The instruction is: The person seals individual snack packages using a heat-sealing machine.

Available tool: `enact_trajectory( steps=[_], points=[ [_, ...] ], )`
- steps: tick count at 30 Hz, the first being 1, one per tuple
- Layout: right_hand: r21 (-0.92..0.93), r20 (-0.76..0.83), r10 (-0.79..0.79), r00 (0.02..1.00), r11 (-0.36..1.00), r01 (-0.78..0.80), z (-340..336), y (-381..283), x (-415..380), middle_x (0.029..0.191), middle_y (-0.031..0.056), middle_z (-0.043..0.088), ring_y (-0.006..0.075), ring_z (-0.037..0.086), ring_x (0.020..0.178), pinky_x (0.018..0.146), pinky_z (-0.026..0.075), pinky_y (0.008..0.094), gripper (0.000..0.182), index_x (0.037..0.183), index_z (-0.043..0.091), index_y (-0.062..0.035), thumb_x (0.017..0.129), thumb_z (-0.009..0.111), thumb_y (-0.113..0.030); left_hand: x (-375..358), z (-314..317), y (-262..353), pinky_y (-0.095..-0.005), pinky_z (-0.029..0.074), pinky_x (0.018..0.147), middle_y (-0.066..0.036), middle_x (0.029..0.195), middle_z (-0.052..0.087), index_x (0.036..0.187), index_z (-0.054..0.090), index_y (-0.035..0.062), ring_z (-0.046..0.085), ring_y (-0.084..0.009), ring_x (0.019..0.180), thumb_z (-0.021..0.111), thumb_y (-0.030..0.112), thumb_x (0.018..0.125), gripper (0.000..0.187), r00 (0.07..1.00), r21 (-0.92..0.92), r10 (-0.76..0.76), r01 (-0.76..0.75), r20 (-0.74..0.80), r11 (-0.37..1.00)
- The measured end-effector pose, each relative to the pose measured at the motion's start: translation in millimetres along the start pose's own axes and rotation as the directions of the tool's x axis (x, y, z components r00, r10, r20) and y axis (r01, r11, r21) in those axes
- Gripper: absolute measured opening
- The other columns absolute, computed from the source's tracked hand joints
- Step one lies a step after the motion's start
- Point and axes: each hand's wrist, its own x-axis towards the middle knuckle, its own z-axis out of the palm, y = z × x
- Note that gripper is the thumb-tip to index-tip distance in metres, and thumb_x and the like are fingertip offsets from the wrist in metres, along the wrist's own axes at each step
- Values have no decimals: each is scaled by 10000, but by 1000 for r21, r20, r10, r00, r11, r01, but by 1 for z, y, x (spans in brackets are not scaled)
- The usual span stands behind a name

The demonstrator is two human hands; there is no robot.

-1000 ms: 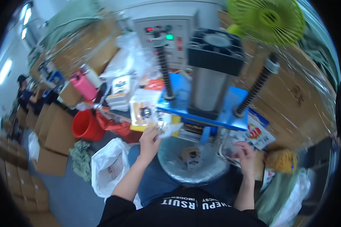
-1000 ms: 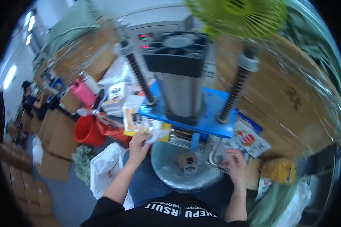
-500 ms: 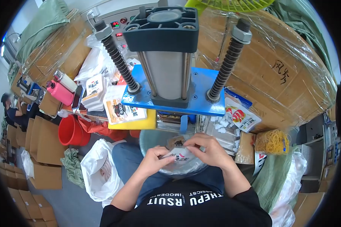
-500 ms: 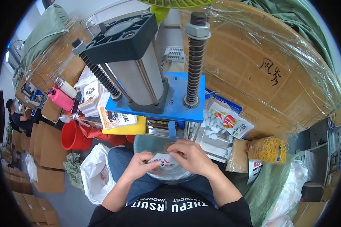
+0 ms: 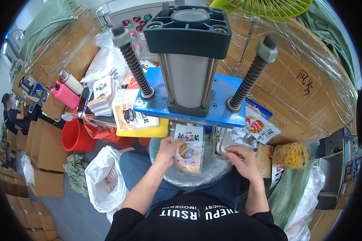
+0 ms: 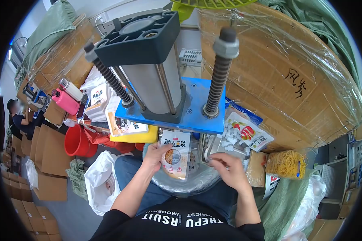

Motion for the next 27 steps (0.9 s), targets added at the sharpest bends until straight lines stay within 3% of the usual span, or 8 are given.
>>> enact_trajectory(
  steps=[3,7,10,12,15,22,24,27],
  points=[
    [-343,-251,-237,939,928,143,-11,-13,6,888,108,604,219,613,721,626,486,330,157,946,628,-12,789,628,-9,0,1,-2,-300,536,704,-131,939,679,962,642,-55,662,-167,788,656,55,836,168,1000,-11,1,-1,-10,1000],
    [-670,-208,-324,923,735,107,-4,48,25,951,141,536,364,579,799,695,474,410,154,911,609,-36,761,629,-5,4,-11,1,-266,512,668,-88,907,678,1009,649,-29,637,-123,775,649,96,856,198,997,206,65,-71,34,976],
    [-631,-229,-255,939,774,56,0,41,23,946,141,540,364,584,838,710,475,408,178,931,607,-37,758,622,4,-12,-26,54,-299,485,749,-75,973,661,1099,626,14,624,-169,883,678,131,821,306,878,861,479,-224,-26,458],
    [-619,-224,-234,946,784,47,-5,40,22,949,142,539,362,582,869,731,473,411,195,947,609,-38,757,618,7,-19,-44,86,-375,426,904,-168,1214,563,1171,576,20,557,-287,1086,690,152,785,423,409,940,852,-235,326,-247],
    [-624,-186,-242,952,778,76,-8,42,21,945,149,534,369,571,870,738,467,404,204,968,619,-44,769,614,2,-27,-92,54,-443,345,1003,-165,1360,455,1245,528,72,459,-336,1214,705,172,734,550,675,846,557,-200,485,-495],
    [-411,-311,-221,925,908,79,-11,51,26,849,46,555,112,583,785,652,453,266,250,1057,601,-43,812,603,8,-11,-96,65,-378,455,754,-106,915,630,920,646,33,571,-298,855,660,-19,674,251,586,913,714,-358,384,-198],
    [294,-233,46,971,956,25,2,30,21,808,45,593,121,604,706,625,486,249,219,1046,595,-22,829,600,10,-8,-89,66,-373,452,689,-110,823,606,850,640,15,564,-306,805,658,-32,649,208,524,901,768,-406,369,-156],
    [427,-3,111,994,899,-99,19,21,4,829,71,632,147,625,647,588,535,265,200,1025,587,3,830,628,-9,-47,-46,60,-364,426,650,-97,757,601,794,623,27,531,-283,729,684,-22,600,209,500,896,797,-431,339,-110]
  ],
)
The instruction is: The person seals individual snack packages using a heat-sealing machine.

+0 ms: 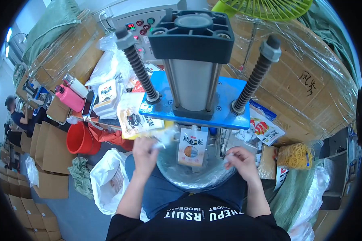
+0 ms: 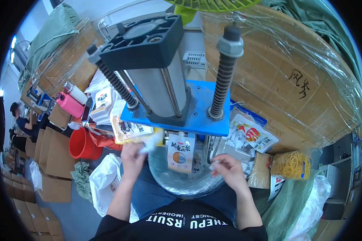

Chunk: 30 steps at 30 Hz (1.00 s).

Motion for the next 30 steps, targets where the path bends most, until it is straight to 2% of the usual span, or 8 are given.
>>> enact_trajectory(
  steps=[2,4,7,9,10,14,24,30],
  points=[
    [-86,29,51,998,995,-48,9,-15,-1,835,79,642,152,630,682,621,524,270,203,1009,610,1,816,663,-35,-10,-2,31,-354,421,645,-81,738,599,792,641,37,521,-266,717,685,-17,585,219,987,-137,51,-30,152,990],
    [-515,300,-207,931,787,341,22,-54,4,840,87,648,153,628,721,651,505,277,201,981,638,-4,798,695,-64,-11,-5,54,-340,416,642,-65,730,599,789,666,33,512,-249,717,675,5,594,197,942,-220,36,40,334,975],
    [-471,354,-218,909,799,375,41,-64,7,847,88,651,151,610,725,666,486,274,202,957,653,-10,784,716,-94,-19,1,63,-307,402,622,-56,722,607,821,691,39,502,-197,703,698,40,653,168,861,-329,25,167,508,929],
    [-421,347,-244,906,823,382,46,-55,8,845,71,647,138,602,735,681,484,258,197,963,640,-7,799,707,-92,-30,8,65,-259,430,634,-35,761,654,884,701,22,552,-114,717,711,85,756,143,723,-422,-51,457,689,783],
    [-421,351,-243,904,821,384,48,-42,8,845,71,647,138,602,735,681,484,258,197,963,640,-7,799,707,-92,-42,13,67,-233,473,670,-41,846,686,943,689,-14,600,-75,760,691,124,832,178,559,-464,-166,792,812,396],
    [-42,76,-123,990,991,126,58,-5,3,835,16,614,72,568,762,688,457,212,163,1006,608,2,861,637,-68,-51,27,65,-253,515,700,-90,923,688,997,663,-45,639,-108,785,662,77,847,193,505,-466,-187,858,842,216],
    [-274,-20,-184,983,946,172,46,6,13,934,53,610,96,572,854,715,462,231,207,1094,579,19,900,559,-50,-34,68,64,-267,526,712,-120,918,676,1012,644,-67,644,-139,799,662,77,843,223,452,-462,-229,887,862,11],
    [-657,179,-459,870,602,453,26,-23,10,983,150,603,292,616,920,793,487,338,298,1111,573,8,815,600,0,-14,73,90,-261,506,651,-86,835,668,983,655,-51,621,-103,740,654,88,839,200,461,-452,-155,887,874,92]
  ],
)
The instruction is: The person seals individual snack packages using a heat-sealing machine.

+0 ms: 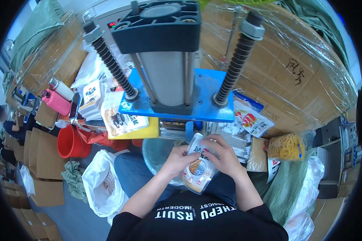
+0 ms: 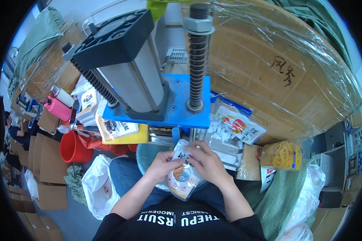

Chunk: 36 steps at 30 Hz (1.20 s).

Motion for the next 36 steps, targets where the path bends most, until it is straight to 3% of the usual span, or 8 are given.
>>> enact_trajectory(
  steps=[7,10,13,15,20,23,29,36],
  points=[
    [-34,-317,226,921,968,-249,-42,57,-16,819,125,611,219,579,671,628,460,293,159,977,603,-7,819,597,-20,-49,-35,49,-283,462,613,-67,767,650,906,665,-12,573,-108,675,639,58,788,140,905,729,375,-117,-202,675],
    [-12,-331,312,891,942,-335,-48,60,-20,836,87,596,148,535,634,587,433,268,231,1051,624,-40,824,603,-8,-68,-103,46,-314,450,689,-95,875,653,908,678,33,564,-192,745,623,15,786,136,227,988,974,-146,-21,56],
    [-56,-293,191,937,975,-216,-30,69,-15,855,76,598,117,519,639,586,429,248,225,1041,635,-38,827,594,19,-58,-133,48,-388,439,789,-106,949,651,924,668,43,568,-288,892,615,-51,648,296,182,946,928,-41,325,-323],
    [86,-276,215,937,976,-198,-17,64,-9,861,73,605,115,545,653,591,446,240,212,1043,624,-27,841,582,24,-31,-150,24,-390,450,794,-95,945,649,931,668,50,584,-281,882,592,-59,643,317,568,974,791,-118,226,-194],
    [705,29,512,859,598,-381,-8,40,-15,885,82,622,158,648,727,617,530,253,181,1061,565,10,881,562,14,-25,-129,27,-374,457,709,-115,822,628,851,663,7,566,-296,822,622,-64,649,217,518,979,852,-126,-74,162],
    [677,181,517,837,552,-487,-4,23,-17,879,79,631,158,653,773,644,533,267,192,1064,571,1,873,578,10,-39,-90,29,-356,439,698,-98,798,629,805,656,16,541,-279,777,651,-48,599,216,548,964,836,-201,-38,176],
    [103,302,-111,947,991,84,-16,-30,32,900,82,654,170,604,817,739,477,291,185,1015,636,-15,832,626,-43,-47,-42,27,-314,412,697,-62,783,631,819,690,33,506,-226,758,663,1,589,233,807,824,588,-371,57,429],
    [281,99,47,994,957,-73,17,-20,6,872,117,639,232,599,781,695,481,319,169,1008,631,-19,843,611,-50,-54,-32,-5,-209,414,568,-8,798,652,905,686,-33,520,-32,661,691,158,841,201,990,250,107,-80,-94,965]
  ],
)
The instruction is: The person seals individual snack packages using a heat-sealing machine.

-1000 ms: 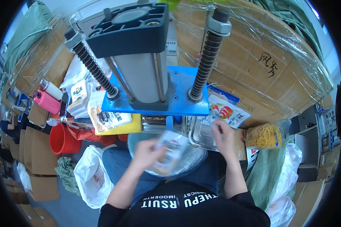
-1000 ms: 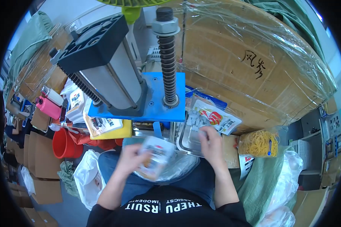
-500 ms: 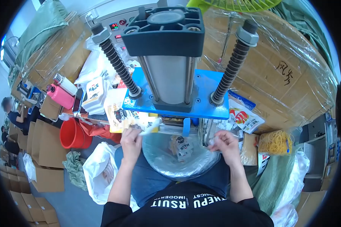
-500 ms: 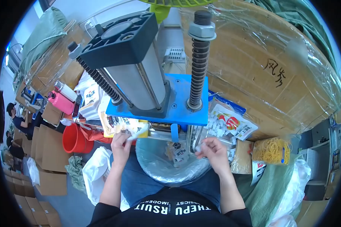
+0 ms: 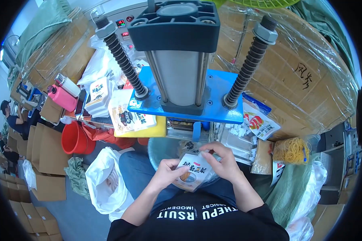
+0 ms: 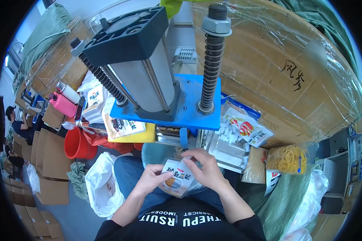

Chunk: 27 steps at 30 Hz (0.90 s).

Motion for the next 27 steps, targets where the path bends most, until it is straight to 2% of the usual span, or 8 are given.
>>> enact_trajectory(
  steps=[4,6,11,14,16,19,24,27],
  points=[
    [28,-52,95,994,995,-93,-22,-8,7,876,131,639,251,595,775,699,481,323,200,1035,639,-13,840,611,-45,9,-6,-14,-188,418,584,-18,776,661,902,700,-20,553,-46,653,702,139,829,175,999,69,33,-31,-19,997],
    [-193,80,-44,996,980,58,-38,-14,15,872,148,636,280,588,771,715,484,338,201,1025,643,-9,829,617,-47,11,-7,-7,-190,418,584,-17,772,659,900,698,-26,551,-44,655,703,134,827,176,995,108,104,-103,-2,989],
    [-163,222,5,975,986,32,-25,-8,12,902,139,641,262,592,820,730,472,328,179,998,665,-9,832,622,-57,10,-6,-2,-199,428,595,-15,769,656,889,694,-41,549,-44,664,702,119,826,172,991,142,121,-128,63,982],
    [-74,56,-6,998,997,10,-3,8,-1,879,138,639,240,603,783,717,491,326,237,1070,627,-12,840,622,-66,8,-3,-10,-201,437,570,-16,744,654,870,686,-27,562,-47,640,684,134,846,163,998,41,-3,1,58,999],
    [173,13,276,961,946,-274,6,15,-7,894,96,630,122,575,768,678,475,254,335,1190,552,1,863,601,-56,8,-1,-11,-221,489,652,-47,824,684,936,686,-43,611,-81,726,694,105,829,183,998,-134,-48,54,44,990],
    [9,-109,244,964,970,-244,-7,17,-3,887,69,621,81,556,732,635,469,226,408,1260,476,11,873,592,-51,26,-6,-18,-267,526,673,-116,890,686,960,653,-69,650,-132,751,657,56,837,176,994,-357,-40,1,-101,934],
    [-55,-105,208,972,975,-215,-39,24,-10,889,53,622,77,575,679,578,470,213,157,1001,633,35,875,587,-46,71,-21,-16,-295,540,682,-141,902,680,927,645,-66,661,-166,753,642,41,837,140,978,-399,-92,10,-187,917],
    [-54,-157,185,970,979,-196,-58,41,-16,897,56,611,80,577,671,570,473,223,157,1006,636,18,871,591,-49,79,-23,-19,-296,539,677,-135,896,678,920,645,-63,659,-163,756,639,43,841,133,976,-427,-73,-22,-206,904]
  ],
)
